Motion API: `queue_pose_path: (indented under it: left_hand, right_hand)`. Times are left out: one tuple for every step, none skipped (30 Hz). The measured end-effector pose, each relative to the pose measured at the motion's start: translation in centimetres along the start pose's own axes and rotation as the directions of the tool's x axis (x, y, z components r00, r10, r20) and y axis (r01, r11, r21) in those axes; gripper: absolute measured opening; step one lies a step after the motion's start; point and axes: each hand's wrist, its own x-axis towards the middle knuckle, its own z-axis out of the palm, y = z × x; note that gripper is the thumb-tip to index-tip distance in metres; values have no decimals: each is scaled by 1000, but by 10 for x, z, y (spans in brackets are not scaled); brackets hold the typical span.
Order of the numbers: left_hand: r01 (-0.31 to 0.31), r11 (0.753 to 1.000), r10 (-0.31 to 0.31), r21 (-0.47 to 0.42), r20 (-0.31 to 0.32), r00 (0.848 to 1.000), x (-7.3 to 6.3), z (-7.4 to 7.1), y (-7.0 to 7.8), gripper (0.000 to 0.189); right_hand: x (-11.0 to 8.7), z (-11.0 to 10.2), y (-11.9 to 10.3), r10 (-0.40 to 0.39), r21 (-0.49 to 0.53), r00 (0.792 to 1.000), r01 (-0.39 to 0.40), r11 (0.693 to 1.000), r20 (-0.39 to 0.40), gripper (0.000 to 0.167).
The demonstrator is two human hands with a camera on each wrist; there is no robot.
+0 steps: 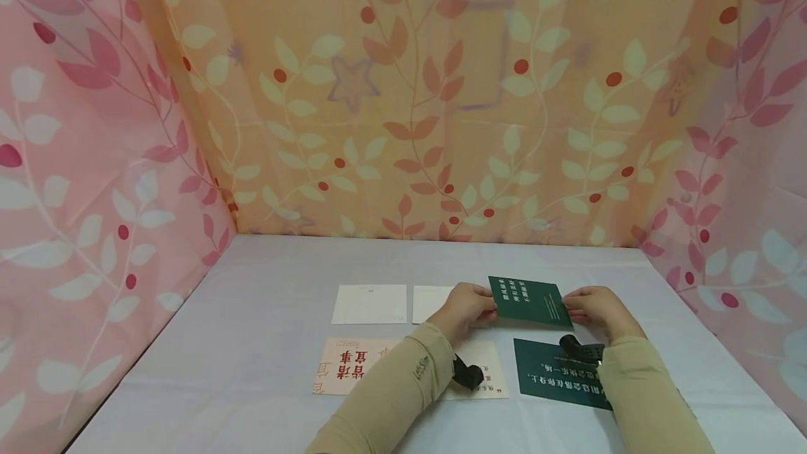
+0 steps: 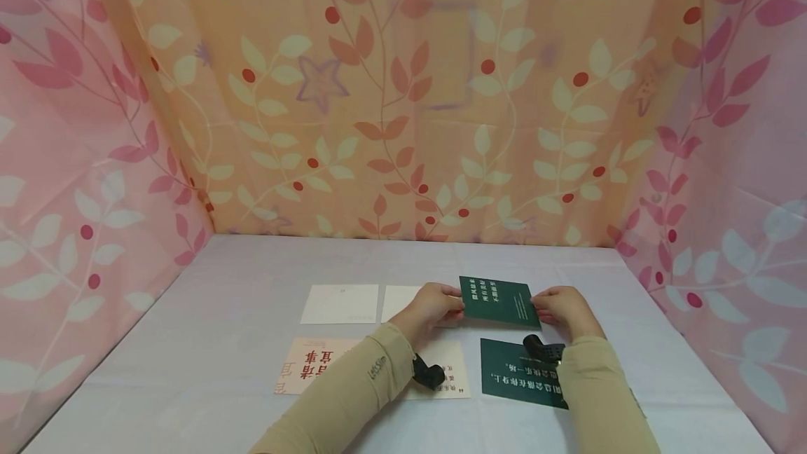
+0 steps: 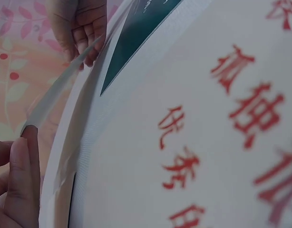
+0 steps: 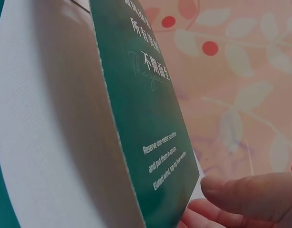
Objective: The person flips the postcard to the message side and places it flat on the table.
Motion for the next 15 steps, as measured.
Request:
queue_pose_path:
  left_hand:
    - [3,1000,-3,-2,0,1000,0,0,0,13]
    - [8,1000,-8,-5,-1,1000,-1,-1,1,13]
    - [6,1000,-6,-3,-1,1000,-1,-1,1,14]
    - [7,1000,-7,-4,-1,1000,-1,-2,2,15]
    - [5,1000,-5,-5,0,1000,-2,-2,2,16]
    - [4,1000,-4,-10,2,1000,-2,-3,2,17]
    - [4,1000,-4,-12,1,1000,-2,-3,2,18]
    - [0,1000,0,-9,1,1000,-2,-3,2,19]
    - [-2,1000,2,-6,0,1000,-1,-4,2,19]
    - [-2,1000,2,-6,0,1000,-1,-4,2,19]
    - [-4,1000,4,-2,-1,1000,-1,-5,2,19]
    - [-7,1000,7,5,-3,1000,-2,-5,2,19]
    - [-9,1000,9,12,-5,1000,-2,-5,2,18]
    - [-12,1000,12,18,-5,1000,-2,-5,2,18]
    - [-12,1000,12,19,-6,1000,-2,-6,2,17]
  right_hand:
    - [0,0,-1,-4,-7,1000,4,1000,2,34]
    - [0,0,-1,-5,-9,1000,5,1000,2,34]
    - [0,1,-1,-4,-10,1000,4,1000,-1,34]
    - [1,1,-2,-2,-8,1000,2,1000,-5,34]
    - [1,1,-2,-3,-6,1000,3,1000,-7,33]
    - [2,1,-2,1,0,1000,-1,1000,-11,33]
    - [3,1,-2,0,0,1000,0,1000,-14,32]
    - [3,1,-3,1,2,1000,-1,1000,-18,32]
    - [3,1,-3,-1,0,1000,1,1000,-20,32]
    - [3,1,-3,-1,-4,1000,1,1000,-22,32]
    - [3,1,-4,-1,-8,1000,1,1000,-24,32]
    - [3,1,-4,2,-10,1000,-2,1000,-27,32]
    - [3,1,-5,2,-15,1000,-3,1000,-28,32]
    - [3,1,-5,1,-18,1000,-1,1000,-28,32]
    - [2,0,-6,-1,-19,1000,1,1000,-27,31]
